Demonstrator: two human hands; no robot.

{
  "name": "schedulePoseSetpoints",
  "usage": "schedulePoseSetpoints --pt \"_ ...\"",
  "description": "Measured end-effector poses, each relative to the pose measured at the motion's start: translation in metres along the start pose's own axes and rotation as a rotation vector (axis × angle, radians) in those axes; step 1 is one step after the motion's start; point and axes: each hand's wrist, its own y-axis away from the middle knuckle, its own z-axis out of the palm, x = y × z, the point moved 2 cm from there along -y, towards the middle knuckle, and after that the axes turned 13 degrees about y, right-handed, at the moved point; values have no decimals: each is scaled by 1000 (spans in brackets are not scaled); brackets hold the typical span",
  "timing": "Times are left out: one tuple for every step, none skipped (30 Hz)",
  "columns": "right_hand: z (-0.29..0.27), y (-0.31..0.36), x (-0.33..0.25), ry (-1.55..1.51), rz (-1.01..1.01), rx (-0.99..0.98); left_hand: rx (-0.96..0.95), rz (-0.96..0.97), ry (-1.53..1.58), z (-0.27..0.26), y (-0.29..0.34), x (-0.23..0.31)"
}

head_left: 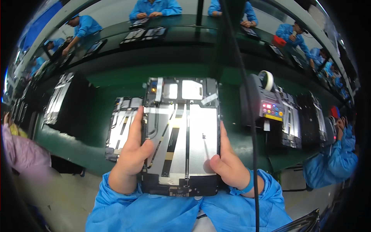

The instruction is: The person assembles electronic components on a green workbench in a factory setting. They repeatedly pick up black rectangular devices, insert small white connectors into internal slots, and place the finished units into a stack. The process involves precise hand movements to align and secure the connectors.

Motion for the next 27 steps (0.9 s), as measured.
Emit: schedulePoseSetpoints --pt "1 -6 -9 -2 -47 -35 9 33 37 -2 1 14" --pt "2 -14 -14 95 -100 -57 34 102 -25 -11 1 26" --pt "3 -22 -17 154 -189 -99 57 169 -86 -22 1 38" --pt "3 -23 -19 212 -163 -143 84 174 -43 -37 -1 45" --pt "3 -21 -23 261 -143 -199 103 190 -44 -56 1 53" --pt "3 -20 -24 202 -194 -190 113 150 -18 -76 2 62" --pt "1 -17 -20 130 -181 -203 115 108 19 -100 2 64" --pt "0 -15 -17 51 -170 -224 117 79 65 -123 6 65" --pt "0 -12 -13 -19 -150 -233 149 46 86 -140 5 62" --pt "0 -10 -14 -136 -102 -165 168 14 83 -161 5 55" --pt "-2 -8 -12 -140 -76 -167 184 -20 79 -177 3 48" --pt "-6 -5 -8 -144 -51 -169 226 -44 27 -187 3 41" --pt "-7 -3 -5 -148 -24 -172 242 -69 -13 -195 3 35" --pt "-5 0 -3 -212 13 -126 259 -92 -23 -201 3 30" --pt "-4 2 0 -200 19 -123 277 -115 -33 -206 3 26" --pt "-7 5 3 -183 28 -116 264 -126 -12 -210 0 22" --pt "-8 7 7 -166 37 -109 261 -141 -29 -212 -2 21" --pt "-8 11 9 -198 39 -86 258 -156 -46 -213 -4 21" --pt "-10 15 12 -223 46 -56 248 -173 -56 -211 -9 18" --pt "-12 17 14 -248 54 -25 246 -181 -28 -214 -11 17" --pt "-15 19 16 -239 41 1 249 -182 -49 -215 -11 18" --pt "-20 22 18 -226 33 34 251 -178 -126 -217 -11 18" --pt "-25 27 21 -207 28 73 246 -175 -199 -220 -11 18" --pt "-34 32 25 -66 -12 154 222 -150 -240 -223 -11 16" --pt "-41 34 22 -50 -37 254 203 -124 -279 -225 -8 16" --pt "-48 38 21 -26 -16 347 190 -122 -258 -229 -6 12" --pt "-56 39 21 -1 19 426 191 -134 -231 -234 -2 9"
